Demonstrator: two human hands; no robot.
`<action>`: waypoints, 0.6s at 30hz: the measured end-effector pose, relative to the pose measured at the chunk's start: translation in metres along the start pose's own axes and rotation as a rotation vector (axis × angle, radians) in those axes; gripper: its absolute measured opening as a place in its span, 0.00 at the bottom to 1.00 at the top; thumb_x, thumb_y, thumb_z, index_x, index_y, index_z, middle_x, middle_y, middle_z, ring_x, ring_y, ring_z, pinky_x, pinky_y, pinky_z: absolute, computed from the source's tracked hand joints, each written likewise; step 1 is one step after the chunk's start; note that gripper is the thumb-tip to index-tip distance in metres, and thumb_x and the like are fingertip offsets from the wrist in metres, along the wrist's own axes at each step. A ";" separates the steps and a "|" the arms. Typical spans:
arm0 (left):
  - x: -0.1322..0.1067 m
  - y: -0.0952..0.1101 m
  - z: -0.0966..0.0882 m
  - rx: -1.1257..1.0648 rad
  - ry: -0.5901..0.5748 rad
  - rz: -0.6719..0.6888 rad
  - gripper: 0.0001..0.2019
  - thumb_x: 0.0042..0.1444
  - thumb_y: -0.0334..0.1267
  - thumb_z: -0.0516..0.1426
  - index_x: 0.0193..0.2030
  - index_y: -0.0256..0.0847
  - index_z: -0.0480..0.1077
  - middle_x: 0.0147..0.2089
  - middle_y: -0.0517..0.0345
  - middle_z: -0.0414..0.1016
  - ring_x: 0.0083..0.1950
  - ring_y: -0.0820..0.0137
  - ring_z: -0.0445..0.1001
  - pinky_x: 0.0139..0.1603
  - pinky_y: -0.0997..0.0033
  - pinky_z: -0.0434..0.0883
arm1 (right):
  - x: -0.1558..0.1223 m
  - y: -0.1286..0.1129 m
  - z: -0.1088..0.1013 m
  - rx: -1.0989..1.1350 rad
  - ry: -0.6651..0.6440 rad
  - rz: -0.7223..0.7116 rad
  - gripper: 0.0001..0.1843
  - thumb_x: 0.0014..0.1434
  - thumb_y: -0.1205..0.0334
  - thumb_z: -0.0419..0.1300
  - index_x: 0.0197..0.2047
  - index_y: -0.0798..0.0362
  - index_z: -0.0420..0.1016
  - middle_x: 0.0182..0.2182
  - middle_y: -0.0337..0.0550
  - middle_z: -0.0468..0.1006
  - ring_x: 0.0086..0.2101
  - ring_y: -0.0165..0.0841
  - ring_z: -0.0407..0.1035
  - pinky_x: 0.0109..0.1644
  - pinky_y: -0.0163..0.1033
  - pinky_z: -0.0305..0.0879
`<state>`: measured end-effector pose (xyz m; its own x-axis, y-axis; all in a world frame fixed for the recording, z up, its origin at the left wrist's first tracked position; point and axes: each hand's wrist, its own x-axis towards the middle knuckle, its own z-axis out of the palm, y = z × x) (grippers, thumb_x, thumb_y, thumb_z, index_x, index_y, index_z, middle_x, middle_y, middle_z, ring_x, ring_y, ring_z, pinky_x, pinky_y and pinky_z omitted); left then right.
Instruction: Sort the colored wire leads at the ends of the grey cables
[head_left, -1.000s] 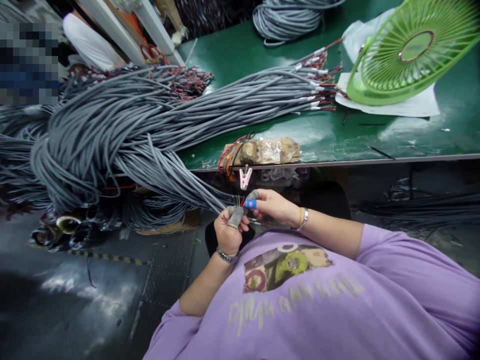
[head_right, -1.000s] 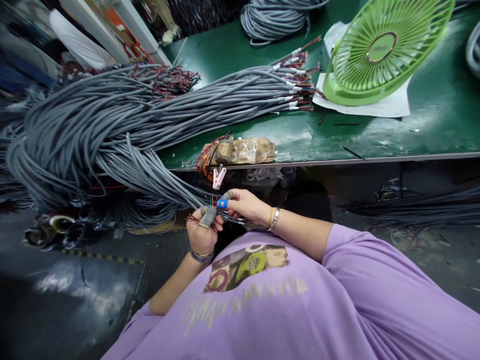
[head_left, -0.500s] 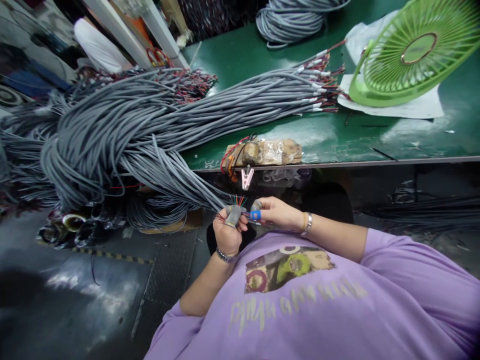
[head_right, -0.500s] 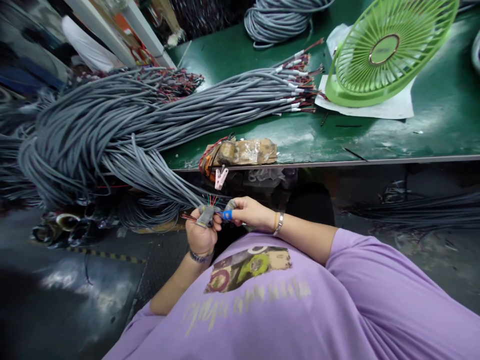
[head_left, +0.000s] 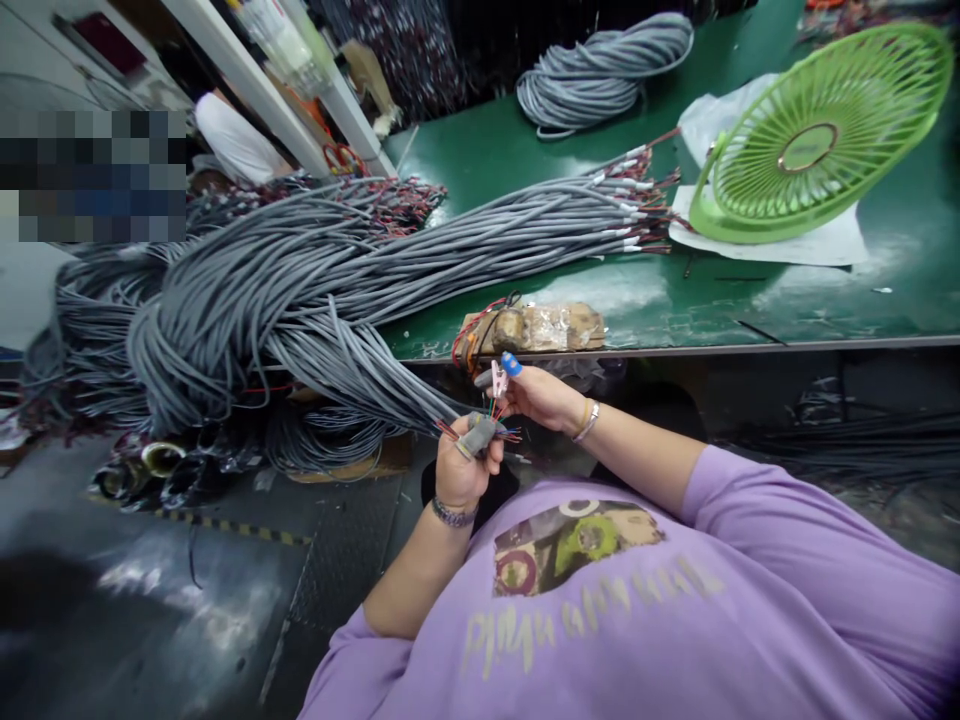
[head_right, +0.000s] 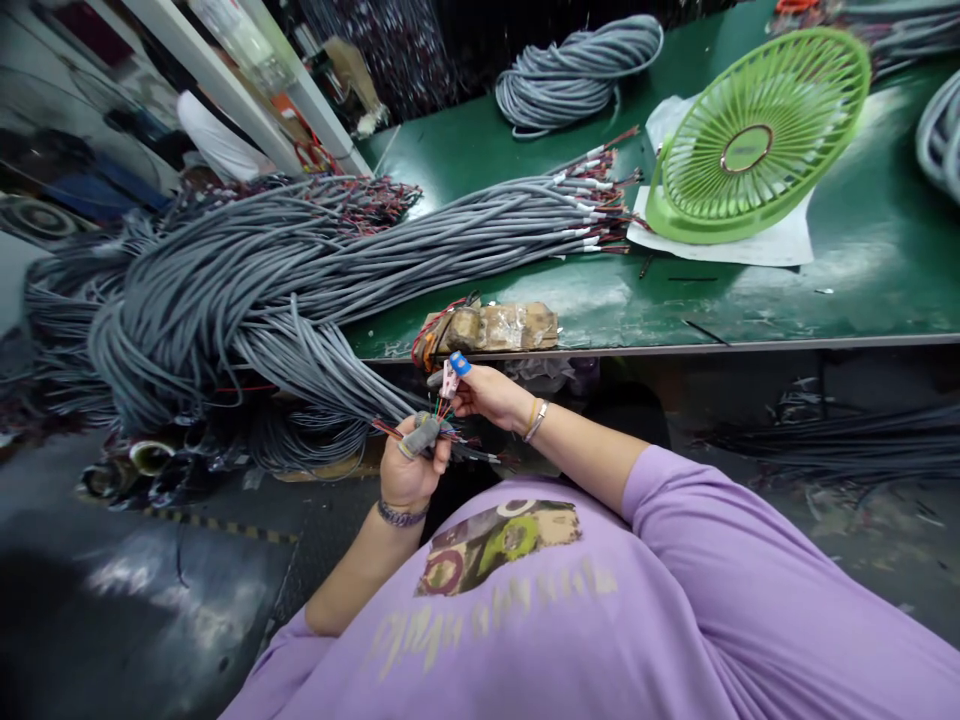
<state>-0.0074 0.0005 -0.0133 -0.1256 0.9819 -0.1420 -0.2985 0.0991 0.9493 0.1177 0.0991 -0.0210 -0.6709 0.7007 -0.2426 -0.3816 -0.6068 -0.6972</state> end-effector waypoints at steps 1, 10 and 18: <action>0.001 0.001 0.001 0.001 -0.002 -0.010 0.14 0.50 0.46 0.62 0.25 0.36 0.71 0.15 0.62 0.68 0.11 0.81 0.60 0.11 0.82 0.52 | 0.002 0.002 0.000 0.032 0.000 -0.001 0.26 0.57 0.39 0.57 0.35 0.57 0.76 0.27 0.41 0.74 0.24 0.25 0.64 0.28 0.30 0.65; 0.004 0.000 0.006 0.059 -0.003 -0.085 0.16 0.47 0.48 0.63 0.23 0.36 0.70 0.15 0.62 0.68 0.11 0.81 0.59 0.11 0.81 0.52 | 0.009 0.009 0.008 0.256 0.131 -0.034 0.23 0.52 0.41 0.64 0.29 0.55 0.74 0.24 0.39 0.73 0.23 0.25 0.63 0.27 0.30 0.61; 0.004 -0.001 0.006 0.055 -0.015 -0.093 0.15 0.48 0.48 0.64 0.24 0.36 0.71 0.15 0.62 0.68 0.11 0.80 0.59 0.10 0.82 0.52 | 0.009 0.008 0.008 0.260 0.150 -0.034 0.21 0.52 0.44 0.65 0.29 0.55 0.74 0.24 0.38 0.73 0.24 0.25 0.64 0.26 0.30 0.59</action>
<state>-0.0016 0.0050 -0.0132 -0.0849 0.9703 -0.2267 -0.2557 0.1986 0.9461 0.1036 0.0974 -0.0235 -0.5610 0.7579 -0.3331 -0.5650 -0.6446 -0.5151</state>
